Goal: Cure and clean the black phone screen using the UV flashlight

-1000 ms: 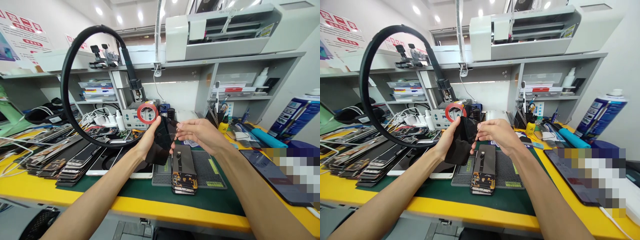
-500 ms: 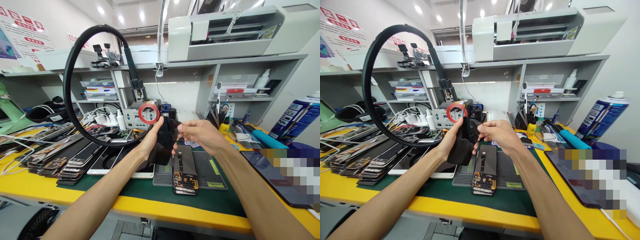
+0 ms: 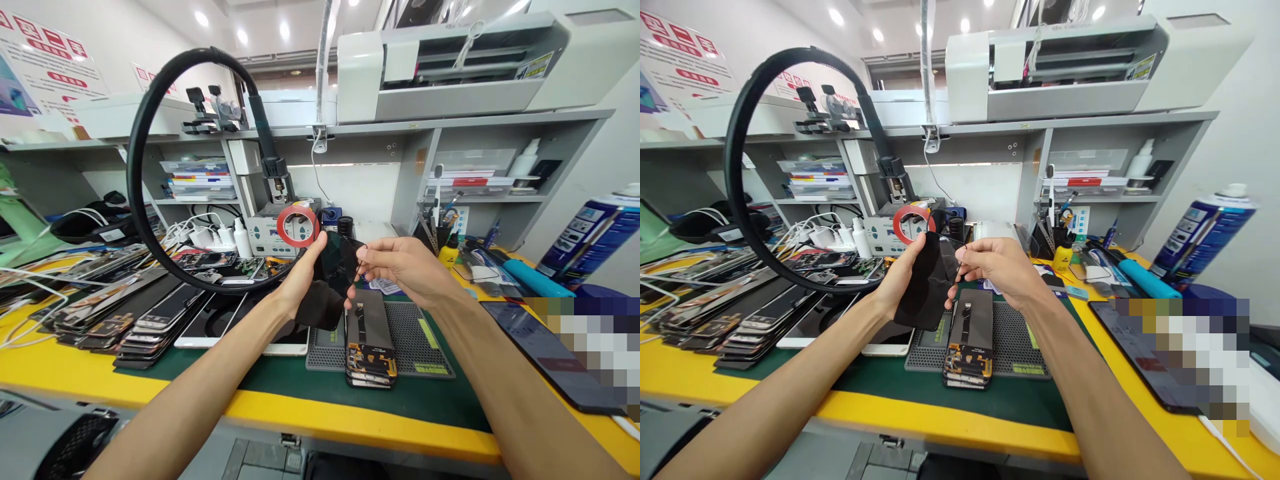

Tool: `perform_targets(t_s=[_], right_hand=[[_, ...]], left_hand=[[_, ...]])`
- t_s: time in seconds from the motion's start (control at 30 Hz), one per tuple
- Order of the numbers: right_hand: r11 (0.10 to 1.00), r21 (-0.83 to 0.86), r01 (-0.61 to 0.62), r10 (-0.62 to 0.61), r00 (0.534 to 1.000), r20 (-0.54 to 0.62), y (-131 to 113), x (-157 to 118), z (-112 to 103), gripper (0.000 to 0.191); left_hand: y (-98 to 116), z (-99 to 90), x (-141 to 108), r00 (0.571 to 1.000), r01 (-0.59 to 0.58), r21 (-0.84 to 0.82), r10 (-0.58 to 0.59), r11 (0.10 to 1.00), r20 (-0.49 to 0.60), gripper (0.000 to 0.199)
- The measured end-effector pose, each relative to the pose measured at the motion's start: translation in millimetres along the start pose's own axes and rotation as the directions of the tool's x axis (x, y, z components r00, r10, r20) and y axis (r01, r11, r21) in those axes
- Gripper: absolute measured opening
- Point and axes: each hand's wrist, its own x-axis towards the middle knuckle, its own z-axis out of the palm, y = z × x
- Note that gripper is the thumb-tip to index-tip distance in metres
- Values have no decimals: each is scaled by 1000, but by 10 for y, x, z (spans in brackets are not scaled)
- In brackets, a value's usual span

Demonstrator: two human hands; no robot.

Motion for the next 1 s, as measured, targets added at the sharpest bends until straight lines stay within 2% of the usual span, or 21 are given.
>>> perform_targets(t_s=[0.27, 0.63, 1.0], right_hand=[[1000, 15, -15, 16, 1000, -19, -10, -4, 21, 26], [999, 39, 24, -23, 999, -30, 42, 2, 11, 33], [999, 38, 36, -36, 999, -24, 39, -6, 20, 36]], left_hand=[[3, -17, 16, 999, 8, -18, -7, 1000, 36, 73], [13, -12, -1, 998, 24, -33, -23, 999, 55, 74], [17, -19, -9, 999, 40, -39, -40, 998, 3, 74]])
